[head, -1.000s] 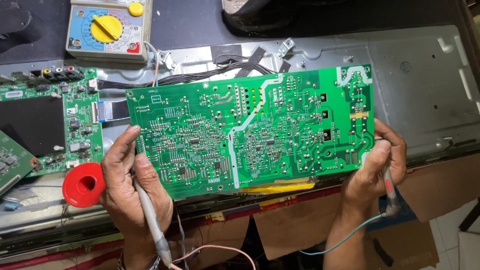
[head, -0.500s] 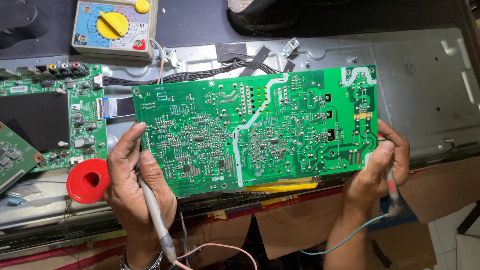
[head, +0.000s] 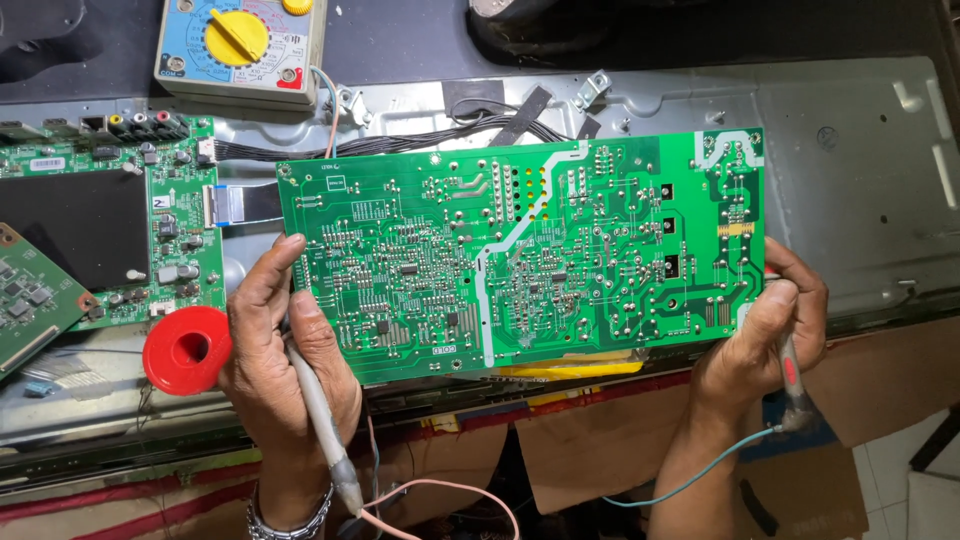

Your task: Testing electrical components and connections on a circuit board using multimeter probes to diagnose faults.

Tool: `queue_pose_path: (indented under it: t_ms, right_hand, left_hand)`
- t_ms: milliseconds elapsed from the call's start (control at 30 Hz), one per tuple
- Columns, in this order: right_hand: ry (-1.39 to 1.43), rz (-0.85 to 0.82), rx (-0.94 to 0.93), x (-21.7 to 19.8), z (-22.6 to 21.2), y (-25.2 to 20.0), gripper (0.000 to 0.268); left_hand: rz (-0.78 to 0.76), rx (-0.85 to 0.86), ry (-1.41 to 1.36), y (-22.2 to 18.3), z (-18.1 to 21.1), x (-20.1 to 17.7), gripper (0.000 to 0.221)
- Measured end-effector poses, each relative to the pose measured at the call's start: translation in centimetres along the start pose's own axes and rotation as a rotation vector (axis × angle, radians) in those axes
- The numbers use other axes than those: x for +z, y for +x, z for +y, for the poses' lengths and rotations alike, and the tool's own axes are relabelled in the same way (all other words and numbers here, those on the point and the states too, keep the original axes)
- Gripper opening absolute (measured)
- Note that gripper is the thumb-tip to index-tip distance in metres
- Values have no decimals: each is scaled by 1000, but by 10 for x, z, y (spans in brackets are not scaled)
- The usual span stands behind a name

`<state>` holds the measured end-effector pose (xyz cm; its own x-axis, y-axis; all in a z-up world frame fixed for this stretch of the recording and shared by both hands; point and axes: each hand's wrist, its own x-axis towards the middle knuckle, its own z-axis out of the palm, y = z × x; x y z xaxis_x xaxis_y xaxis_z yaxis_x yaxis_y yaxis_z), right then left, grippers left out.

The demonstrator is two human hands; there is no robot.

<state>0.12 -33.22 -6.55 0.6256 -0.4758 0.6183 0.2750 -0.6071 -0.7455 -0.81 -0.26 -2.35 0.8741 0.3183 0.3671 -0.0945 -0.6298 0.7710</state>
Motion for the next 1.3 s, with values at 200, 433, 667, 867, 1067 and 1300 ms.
queue_pose_path:
  t_ms: [200, 433, 667, 867, 1067, 1300]
  right_hand:
    - [-25, 11, 14, -2, 2, -1, 41]
    - [-43, 33, -18, -1, 5, -2, 44]
    - [7, 22, -8, 0, 4, 0, 41]
    - [-5, 29, -18, -1, -7, 6, 36]
    - [-3, 32, -82, 7, -91, 7, 28]
    - [-258, -411, -133, 33, -149, 3, 18]
  left_hand:
    - [5, 12, -7, 1, -1, 1, 31]
    - [4, 18, -45, 2, -2, 0, 31]
    - [-1, 50, 18, 3, -2, -1, 29]
    - [-12, 59, -12, 4, -2, -2, 29]
    - [-13, 90, -20, 5, -4, -3, 30]
    - [-17, 116, -22, 5, -5, -4, 30]
